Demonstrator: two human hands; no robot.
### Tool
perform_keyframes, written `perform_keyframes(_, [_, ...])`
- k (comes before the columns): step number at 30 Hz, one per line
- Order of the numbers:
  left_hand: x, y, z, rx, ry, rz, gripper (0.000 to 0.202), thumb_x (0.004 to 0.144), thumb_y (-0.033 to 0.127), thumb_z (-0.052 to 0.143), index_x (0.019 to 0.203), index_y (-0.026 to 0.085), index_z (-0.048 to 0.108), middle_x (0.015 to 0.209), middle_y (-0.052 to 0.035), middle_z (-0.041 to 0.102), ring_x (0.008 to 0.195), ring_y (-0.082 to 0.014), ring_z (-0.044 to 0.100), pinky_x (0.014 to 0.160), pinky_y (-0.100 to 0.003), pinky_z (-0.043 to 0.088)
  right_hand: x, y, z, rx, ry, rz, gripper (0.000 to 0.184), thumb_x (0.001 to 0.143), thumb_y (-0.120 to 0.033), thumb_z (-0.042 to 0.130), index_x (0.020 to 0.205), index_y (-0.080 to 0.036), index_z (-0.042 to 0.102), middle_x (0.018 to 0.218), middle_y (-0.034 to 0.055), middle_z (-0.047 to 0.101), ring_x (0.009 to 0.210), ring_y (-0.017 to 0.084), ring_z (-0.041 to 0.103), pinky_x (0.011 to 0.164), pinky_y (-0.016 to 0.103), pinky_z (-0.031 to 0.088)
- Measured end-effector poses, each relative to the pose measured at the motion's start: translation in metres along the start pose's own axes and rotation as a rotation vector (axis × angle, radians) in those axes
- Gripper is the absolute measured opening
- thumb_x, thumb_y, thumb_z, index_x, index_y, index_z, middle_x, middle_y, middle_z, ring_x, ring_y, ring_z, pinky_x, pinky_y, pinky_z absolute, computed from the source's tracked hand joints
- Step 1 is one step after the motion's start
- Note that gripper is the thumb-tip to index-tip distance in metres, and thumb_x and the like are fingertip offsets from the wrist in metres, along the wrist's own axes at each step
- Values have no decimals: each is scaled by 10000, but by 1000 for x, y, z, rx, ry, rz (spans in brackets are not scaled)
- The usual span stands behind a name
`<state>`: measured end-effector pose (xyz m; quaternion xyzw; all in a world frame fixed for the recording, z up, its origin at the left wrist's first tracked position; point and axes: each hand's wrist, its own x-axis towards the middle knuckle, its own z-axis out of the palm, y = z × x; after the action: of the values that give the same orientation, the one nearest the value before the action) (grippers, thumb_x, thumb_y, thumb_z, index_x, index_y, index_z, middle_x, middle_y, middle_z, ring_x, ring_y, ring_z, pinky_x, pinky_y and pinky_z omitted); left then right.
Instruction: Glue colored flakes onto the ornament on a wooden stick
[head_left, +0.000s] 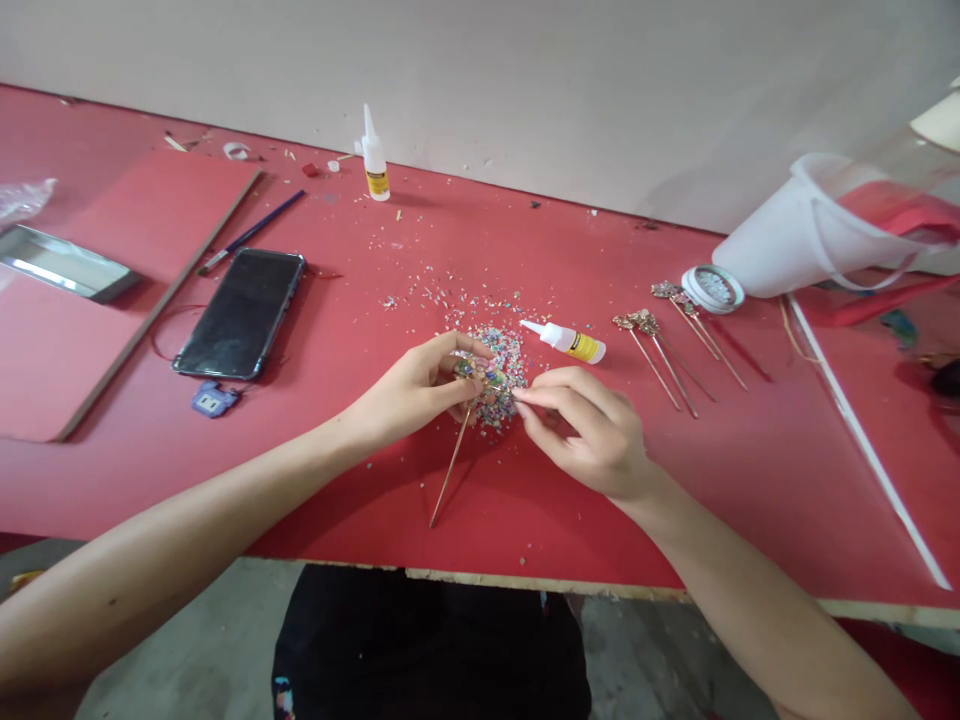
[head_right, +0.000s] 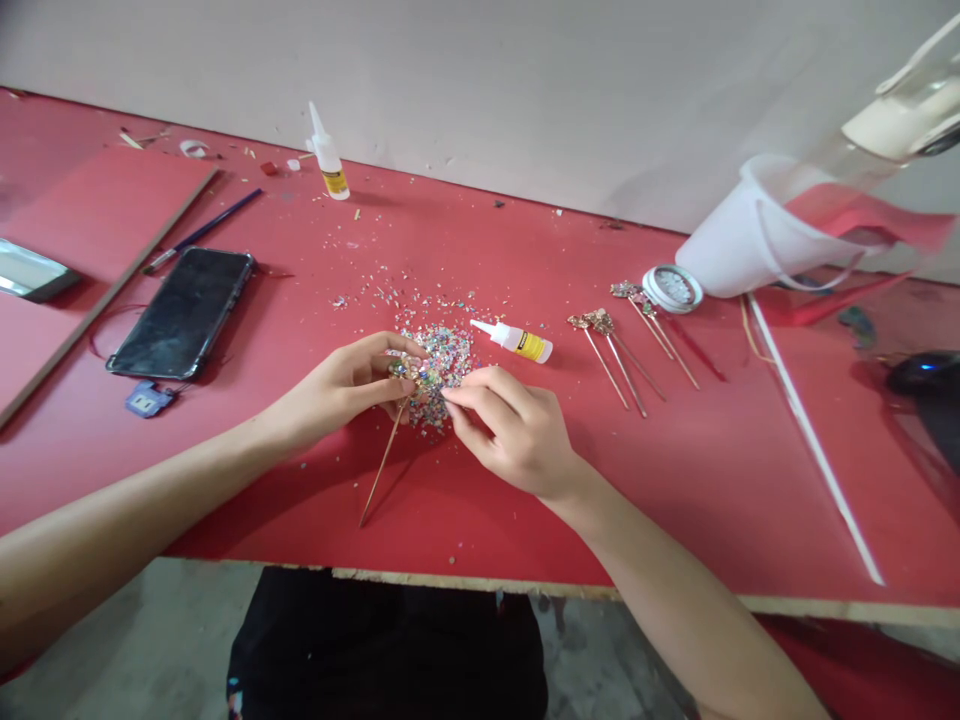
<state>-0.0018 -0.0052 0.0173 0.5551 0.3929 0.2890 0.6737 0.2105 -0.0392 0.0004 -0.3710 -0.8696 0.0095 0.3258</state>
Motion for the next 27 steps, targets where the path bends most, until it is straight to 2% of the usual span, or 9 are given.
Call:
perform_keyframes(8, [0,-3,0,2,-6,9,304,808,160,576,1102,146,503,790,-7,609,707,-114,612,662,-254,540,1,-2,-1,7,8,27,238,807,-112,574,1027,-202,587,900,51,625,761,130,612,650,255,527])
perform_keyframes(20, [-1,-2,0,24,2,10,289,820,132,553,1105,142,505,744,12,597,652,-92,610,650,-224,527,1,-1,-1,29,53,35,240,780,-100,610,1003,-189,595,899,55,625,772,136,615,643,254,523])
perform_keyframes(24, [0,-2,-2,17,-13,13,271,834,175,563,1099,148,510,734,13,597,637,-92,610,641,-225,527,1,-1,0,51,84,88,232,789,-109,602,998,-211,606,895,47,619,741,132,602,608,254,516])
perform_keyframes(27, [1,0,-6,11,18,0,257,846,197,557,1094,145,515,751,-2,616,605,-100,622,634,-246,535,2,2,0,65,125,146,229,787,-117,607,989,-224,616,870,33,613,663,113,568,559,244,498])
